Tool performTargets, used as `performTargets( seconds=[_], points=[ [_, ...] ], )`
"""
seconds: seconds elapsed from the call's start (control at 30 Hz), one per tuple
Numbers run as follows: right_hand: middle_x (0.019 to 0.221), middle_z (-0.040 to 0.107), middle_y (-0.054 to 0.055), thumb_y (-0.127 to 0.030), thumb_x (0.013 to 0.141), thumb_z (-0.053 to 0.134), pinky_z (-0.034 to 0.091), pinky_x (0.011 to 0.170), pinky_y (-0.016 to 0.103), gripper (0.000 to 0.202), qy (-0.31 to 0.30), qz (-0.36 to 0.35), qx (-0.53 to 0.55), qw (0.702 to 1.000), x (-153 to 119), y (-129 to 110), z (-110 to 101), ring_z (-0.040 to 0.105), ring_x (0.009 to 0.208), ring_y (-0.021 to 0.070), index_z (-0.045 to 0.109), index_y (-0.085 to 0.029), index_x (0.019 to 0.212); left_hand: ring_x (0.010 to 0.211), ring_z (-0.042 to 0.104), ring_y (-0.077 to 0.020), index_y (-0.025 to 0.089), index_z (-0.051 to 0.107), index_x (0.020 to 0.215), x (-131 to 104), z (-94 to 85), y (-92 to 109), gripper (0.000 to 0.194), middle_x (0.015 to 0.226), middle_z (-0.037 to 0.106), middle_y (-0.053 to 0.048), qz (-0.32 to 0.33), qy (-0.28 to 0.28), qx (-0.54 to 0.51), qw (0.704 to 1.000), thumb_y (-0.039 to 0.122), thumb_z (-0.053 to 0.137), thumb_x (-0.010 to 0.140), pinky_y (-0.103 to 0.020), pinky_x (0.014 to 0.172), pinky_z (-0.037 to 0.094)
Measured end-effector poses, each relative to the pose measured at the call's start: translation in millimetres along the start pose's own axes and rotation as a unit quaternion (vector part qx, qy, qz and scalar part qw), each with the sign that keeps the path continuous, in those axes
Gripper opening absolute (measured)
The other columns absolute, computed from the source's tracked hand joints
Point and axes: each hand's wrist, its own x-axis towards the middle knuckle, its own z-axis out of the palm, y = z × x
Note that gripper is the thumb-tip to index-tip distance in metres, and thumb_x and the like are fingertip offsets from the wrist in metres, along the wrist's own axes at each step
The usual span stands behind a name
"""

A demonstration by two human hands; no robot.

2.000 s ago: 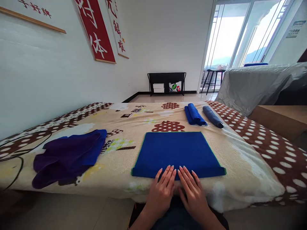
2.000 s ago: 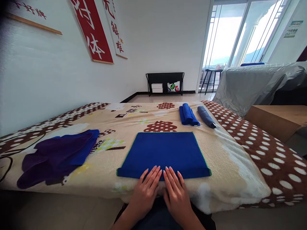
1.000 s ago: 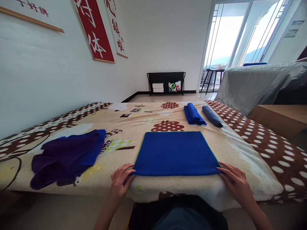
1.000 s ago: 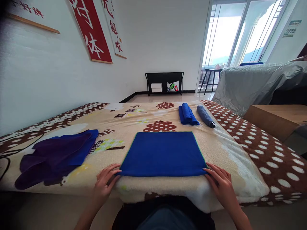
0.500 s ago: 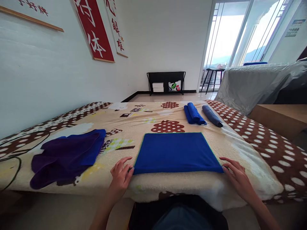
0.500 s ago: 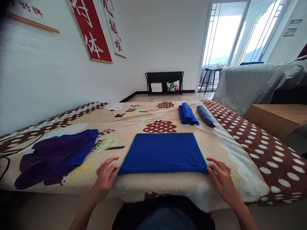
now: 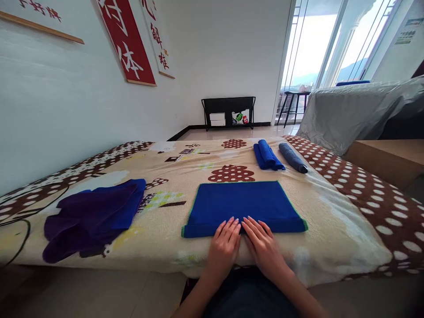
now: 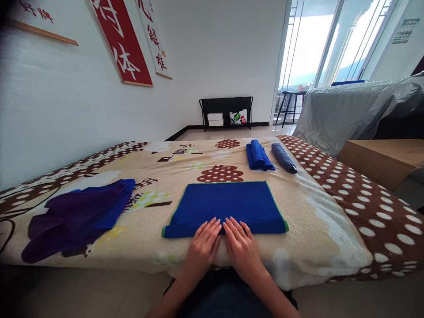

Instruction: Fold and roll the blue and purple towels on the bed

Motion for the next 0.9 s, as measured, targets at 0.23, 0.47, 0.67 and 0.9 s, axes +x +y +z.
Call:
performTargets(
  seconds=[0.23,0.47,0.67,0.9],
  points=[
    [0.143,0.057,0.005,-0.034,0.101,0.047,0.036,0.114,0.042,0.050,0.009,0.059,-0.051,0.997,-56.1,88.6,-27.8,0.053,0.133,0.0215,0.044,-0.025,0.150,0.136,0.051,-0.0234,0.019,0.043,0.149,-54.6,-43.6,-91.8,0.054,0.145,0.057,-0.009,-0.030,-0.053,0.046,0.997,0.024,0.051,0.096,-0.043,0.113,0.035],
    [0.143,0.056,0.005,-0.038,0.101,0.043,0.043,0.107,0.042,0.047,-0.016,0.103,-0.018,0.994,-99.9,144.3,-54.5,0.054,0.132,0.0220,0.048,-0.027,0.146,0.139,0.048,-0.0230,0.030,0.043,0.149,-87.1,-66.1,-129.6,0.053,0.147,0.056,-0.006,-0.093,-0.079,0.031,0.992,0.021,0.047,0.097,-0.042,0.108,0.034],
    [0.132,0.064,0.003,-0.042,0.100,0.044,0.046,0.099,0.041,0.038,0.017,0.138,-0.042,0.989,-92.6,147.5,-46.5,0.061,0.120,0.0221,0.063,-0.028,0.129,0.132,0.055,-0.0240,0.033,0.064,0.127,-80.6,-62.7,-137.3,0.033,0.136,0.065,-0.003,-0.121,-0.050,0.018,0.991,0.027,0.048,0.099,-0.041,0.108,0.037],
    [0.131,0.064,0.002,-0.044,0.099,0.047,0.041,0.101,0.042,0.029,0.030,0.133,-0.010,0.991,-90.6,158.4,-64.2,0.058,0.119,0.0241,0.068,-0.029,0.114,0.126,0.056,-0.0254,0.029,0.068,0.108,-77.2,-76.1,-141.4,0.022,0.125,0.068,-0.005,-0.135,0.000,-0.019,0.991,0.028,0.049,0.098,-0.046,0.108,0.038]
  ],
)
